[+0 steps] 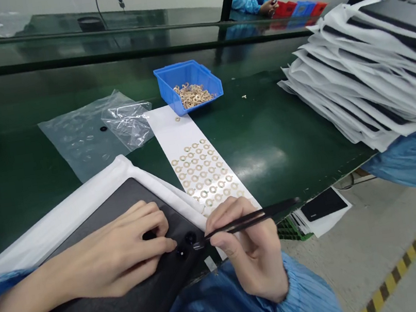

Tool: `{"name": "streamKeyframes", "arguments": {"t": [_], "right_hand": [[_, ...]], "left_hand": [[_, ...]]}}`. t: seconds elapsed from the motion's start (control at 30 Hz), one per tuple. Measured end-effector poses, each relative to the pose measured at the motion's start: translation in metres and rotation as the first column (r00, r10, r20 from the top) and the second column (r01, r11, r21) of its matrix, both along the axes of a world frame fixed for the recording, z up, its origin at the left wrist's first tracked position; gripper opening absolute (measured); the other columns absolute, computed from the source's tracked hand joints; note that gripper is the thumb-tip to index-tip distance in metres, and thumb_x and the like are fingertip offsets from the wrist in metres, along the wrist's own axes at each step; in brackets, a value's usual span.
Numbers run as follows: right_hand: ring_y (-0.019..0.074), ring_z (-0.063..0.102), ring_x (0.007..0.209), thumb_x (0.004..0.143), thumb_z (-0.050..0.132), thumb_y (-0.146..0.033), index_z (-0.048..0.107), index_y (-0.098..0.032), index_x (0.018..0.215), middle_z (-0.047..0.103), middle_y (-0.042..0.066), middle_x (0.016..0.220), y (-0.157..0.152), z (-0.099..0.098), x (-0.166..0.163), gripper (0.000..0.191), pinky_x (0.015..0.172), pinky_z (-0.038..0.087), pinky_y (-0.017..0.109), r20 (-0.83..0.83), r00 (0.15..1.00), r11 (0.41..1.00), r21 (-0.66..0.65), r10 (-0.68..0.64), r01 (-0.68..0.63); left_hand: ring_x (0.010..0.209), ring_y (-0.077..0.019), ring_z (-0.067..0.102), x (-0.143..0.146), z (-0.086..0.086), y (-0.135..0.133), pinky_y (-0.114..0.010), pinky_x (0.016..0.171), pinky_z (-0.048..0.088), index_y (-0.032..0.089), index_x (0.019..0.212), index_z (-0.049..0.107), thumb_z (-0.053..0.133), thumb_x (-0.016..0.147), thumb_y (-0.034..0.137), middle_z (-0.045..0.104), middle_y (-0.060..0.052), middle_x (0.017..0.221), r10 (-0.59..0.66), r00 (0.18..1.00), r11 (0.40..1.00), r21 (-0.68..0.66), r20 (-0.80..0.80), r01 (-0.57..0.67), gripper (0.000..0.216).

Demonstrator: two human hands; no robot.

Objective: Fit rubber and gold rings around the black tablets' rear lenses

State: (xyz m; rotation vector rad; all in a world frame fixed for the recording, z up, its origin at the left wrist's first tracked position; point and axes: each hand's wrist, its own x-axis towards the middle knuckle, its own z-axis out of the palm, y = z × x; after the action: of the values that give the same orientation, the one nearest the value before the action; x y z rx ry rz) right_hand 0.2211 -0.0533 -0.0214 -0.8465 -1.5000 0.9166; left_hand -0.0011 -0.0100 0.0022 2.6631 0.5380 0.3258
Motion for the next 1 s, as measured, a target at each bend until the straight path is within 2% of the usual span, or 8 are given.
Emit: {"name": "streamKeyframes", "arguments": {"t": [0.13, 0.27, 0.37, 0.5, 0.6, 0.83, 0.93, 1.0], "right_hand": [[0.0169, 0.06, 0.071, 0.08, 0.063, -0.016, 0.057, -0.023, 0.084, 0.06, 0.002, 0.076, 0.015, 0.048, 0.011, 0.01, 0.06, 0.05, 0.031, 0.363, 0.931, 0.994, 0.106, -0.046, 0.008], [0.0139, 0.06, 0.067, 0.077, 0.067, -0.019, 0.059, -0.018, 0.074, 0.06, 0.001, 0.071, 0.07, 0.081, -0.023, 0.009, 0.062, 0.048, 0.027, 0.541, 0.84, 0.93, 0.326, -0.035, -0.171], [0.0111, 0.057, 0.059, 0.079, 0.064, -0.02, 0.059, -0.014, 0.066, 0.058, -0.001, 0.066, 0.118, 0.075, -0.081, 0.015, 0.057, 0.045, 0.023, 0.552, 0.822, 0.927, 0.223, 0.136, -0.303], [0.0111, 0.056, 0.062, 0.079, 0.063, -0.02, 0.059, -0.013, 0.065, 0.059, 0.001, 0.067, 0.166, 0.043, -0.149, 0.017, 0.06, 0.043, 0.023, 0.607, 0.783, 0.928, 0.202, 0.132, -0.313], [0.0106, 0.053, 0.058, 0.076, 0.064, -0.015, 0.058, -0.013, 0.062, 0.057, -0.001, 0.061, 0.183, 0.023, -0.17, 0.016, 0.06, 0.041, 0.023, 0.651, 0.747, 0.924, 0.192, 0.133, -0.332], [0.0107, 0.052, 0.062, 0.08, 0.061, -0.027, 0.06, -0.014, 0.074, 0.06, 0.001, 0.07, 0.179, 0.044, -0.14, 0.015, 0.063, 0.041, 0.023, 0.658, 0.742, 0.937, 0.166, 0.126, -0.306], [0.0119, 0.053, 0.063, 0.085, 0.054, -0.033, 0.058, -0.014, 0.073, 0.061, 0.002, 0.07, 0.17, 0.052, -0.108, 0.023, 0.063, 0.041, 0.024, 0.652, 0.748, 0.952, 0.131, 0.127, -0.276], [0.0122, 0.054, 0.06, 0.088, 0.047, -0.032, 0.056, -0.014, 0.071, 0.06, 0.003, 0.066, 0.164, 0.048, -0.088, 0.026, 0.061, 0.042, 0.025, 0.654, 0.741, 0.959, 0.08, 0.156, -0.272]], "left_hand": [[0.074, -0.0169, 0.039, 0.001, -0.001, 0.0, -0.031, 0.068, 0.032, 0.016, 0.086, 0.06, 0.043, 0.083, 0.009, 0.048, -0.004, 0.082, -0.001, 1.0, 0.998, 0.055, -0.012, 0.002, 0.018], [0.077, -0.0164, 0.042, 0.004, -0.002, -0.001, -0.029, 0.073, 0.036, 0.016, 0.081, 0.056, 0.048, 0.082, 0.013, 0.05, -0.004, 0.085, -0.001, 1.0, 0.988, 0.155, -0.027, 0.005, 0.009], [0.078, -0.0166, 0.044, 0.004, -0.004, -0.003, -0.029, 0.073, 0.037, 0.017, 0.08, 0.054, 0.051, 0.082, 0.017, 0.051, -0.003, 0.085, 0.021, 0.999, 0.971, 0.237, -0.034, -0.012, 0.003], [0.078, -0.0162, 0.045, 0.002, -0.005, -0.003, -0.028, 0.072, 0.038, 0.017, 0.08, 0.052, 0.052, 0.083, 0.02, 0.05, -0.003, 0.087, 0.03, 0.999, 0.95, 0.311, -0.031, -0.019, 0.004], [0.079, -0.0157, 0.045, 0.001, -0.003, -0.003, -0.027, 0.071, 0.038, 0.017, 0.08, 0.051, 0.052, 0.084, 0.02, 0.051, -0.003, 0.086, 0.04, 0.998, 0.942, 0.336, -0.04, -0.024, 0.005], [0.077, -0.0166, 0.045, -0.002, -0.002, -0.009, -0.029, 0.07, 0.038, 0.017, 0.082, 0.051, 0.049, 0.085, 0.021, 0.052, -0.003, 0.087, 0.133, 0.986, 0.897, 0.435, -0.095, -0.079, 0.005], [0.083, -0.0213, 0.047, -0.019, -0.001, -0.002, -0.034, 0.075, 0.038, 0.017, 0.089, 0.052, 0.046, 0.088, 0.025, 0.054, -0.006, 0.091, 0.384, 0.919, 0.818, 0.496, -0.093, -0.292, 0.01], [0.093, -0.0253, 0.048, -0.038, 0.003, 0.007, -0.037, 0.08, 0.039, 0.015, 0.098, 0.051, 0.048, 0.088, 0.032, 0.055, -0.009, 0.101, 0.607, 0.793, 0.73, 0.433, -0.053, -0.53, 0.02]]}}
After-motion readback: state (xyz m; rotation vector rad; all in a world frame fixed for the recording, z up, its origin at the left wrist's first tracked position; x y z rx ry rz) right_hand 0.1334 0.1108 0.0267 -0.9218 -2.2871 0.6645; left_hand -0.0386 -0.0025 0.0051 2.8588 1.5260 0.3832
